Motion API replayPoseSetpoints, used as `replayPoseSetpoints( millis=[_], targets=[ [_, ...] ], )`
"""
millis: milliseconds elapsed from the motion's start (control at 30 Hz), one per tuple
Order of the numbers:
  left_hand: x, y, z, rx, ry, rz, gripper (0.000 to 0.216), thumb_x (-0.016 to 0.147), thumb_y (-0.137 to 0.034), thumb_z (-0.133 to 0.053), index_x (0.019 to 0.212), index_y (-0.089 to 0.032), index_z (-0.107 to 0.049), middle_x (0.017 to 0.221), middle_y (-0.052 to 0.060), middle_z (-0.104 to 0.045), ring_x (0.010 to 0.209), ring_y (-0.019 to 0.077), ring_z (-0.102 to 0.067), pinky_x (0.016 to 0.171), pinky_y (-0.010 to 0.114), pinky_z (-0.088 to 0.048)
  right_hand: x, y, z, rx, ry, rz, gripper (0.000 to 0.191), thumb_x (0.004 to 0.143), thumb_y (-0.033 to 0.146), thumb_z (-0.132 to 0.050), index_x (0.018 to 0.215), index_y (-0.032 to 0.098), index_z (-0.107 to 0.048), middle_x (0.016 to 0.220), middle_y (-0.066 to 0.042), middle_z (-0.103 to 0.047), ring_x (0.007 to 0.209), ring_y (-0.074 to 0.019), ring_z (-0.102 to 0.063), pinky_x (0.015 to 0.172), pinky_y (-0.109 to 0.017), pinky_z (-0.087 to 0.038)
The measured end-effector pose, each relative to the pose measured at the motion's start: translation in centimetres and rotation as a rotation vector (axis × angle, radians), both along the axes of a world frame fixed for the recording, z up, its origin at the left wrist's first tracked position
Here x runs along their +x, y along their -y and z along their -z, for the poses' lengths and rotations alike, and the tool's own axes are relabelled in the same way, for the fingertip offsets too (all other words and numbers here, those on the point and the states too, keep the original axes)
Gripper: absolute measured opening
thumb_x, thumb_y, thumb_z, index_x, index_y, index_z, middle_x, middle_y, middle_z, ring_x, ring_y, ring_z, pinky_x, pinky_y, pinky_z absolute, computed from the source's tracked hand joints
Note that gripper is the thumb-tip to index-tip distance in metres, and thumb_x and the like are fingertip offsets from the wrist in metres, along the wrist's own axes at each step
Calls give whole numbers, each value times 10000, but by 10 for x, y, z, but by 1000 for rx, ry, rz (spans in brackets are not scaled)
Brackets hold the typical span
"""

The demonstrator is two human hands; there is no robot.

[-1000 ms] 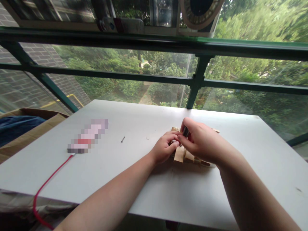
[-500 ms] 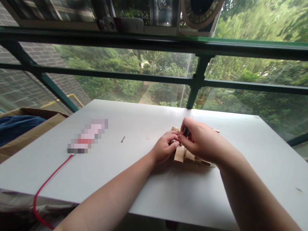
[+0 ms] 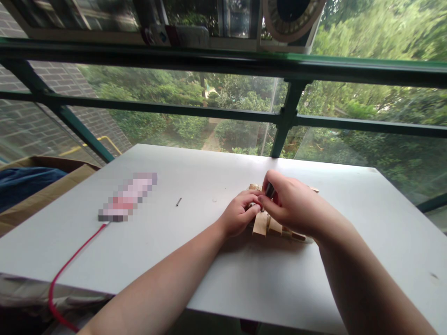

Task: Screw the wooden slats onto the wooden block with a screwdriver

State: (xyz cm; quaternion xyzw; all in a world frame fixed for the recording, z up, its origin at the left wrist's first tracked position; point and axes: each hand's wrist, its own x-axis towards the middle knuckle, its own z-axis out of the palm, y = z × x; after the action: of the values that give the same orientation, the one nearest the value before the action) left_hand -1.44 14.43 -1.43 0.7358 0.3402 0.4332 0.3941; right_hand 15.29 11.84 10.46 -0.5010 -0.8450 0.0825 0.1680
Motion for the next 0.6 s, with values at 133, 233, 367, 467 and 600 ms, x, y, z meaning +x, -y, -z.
replayPoseSetpoints(
  millis=[133,233,367,467,600],
  targets=[
    [0,0,0,9,3,1,169,860,-229,-515,949,-183,-652,1177,69,-612,1150,233,-525,1023,368,-399,1,0,1,-1,-7,-4,153,871,375,-470,879,223,-481,754,-5,-597,633,-146,-504,530,-257,-267],
    [0,0,1,17,5,4,175,862,-218,-513,956,-183,-656,1178,67,-609,1150,227,-525,1038,367,-387,1,-1,1,-2,-10,-8,149,872,373,-469,881,224,-480,757,-7,-598,639,-148,-507,534,-255,-271],
    [0,0,0,7,-6,-2,183,860,-229,-516,969,-186,-657,1189,67,-610,1148,233,-527,1032,372,-393,0,-1,1,0,-5,-5,150,870,372,-470,884,224,-484,758,-11,-601,643,-152,-512,541,-255,-274],
    [0,0,0,4,-7,-1,193,863,-237,-511,982,-185,-655,1179,69,-615,1141,235,-531,1022,372,-401,0,-1,0,-7,-1,0,153,869,371,-472,883,220,-490,757,-13,-604,643,-152,-514,536,-257,-270],
    [0,0,0,9,7,5,189,864,-233,-510,978,-187,-653,1169,65,-615,1133,231,-530,1020,368,-400,0,-1,0,-9,-4,2,158,870,373,-472,883,216,-491,758,-17,-603,640,-152,-513,536,-260,-272]
  ],
)
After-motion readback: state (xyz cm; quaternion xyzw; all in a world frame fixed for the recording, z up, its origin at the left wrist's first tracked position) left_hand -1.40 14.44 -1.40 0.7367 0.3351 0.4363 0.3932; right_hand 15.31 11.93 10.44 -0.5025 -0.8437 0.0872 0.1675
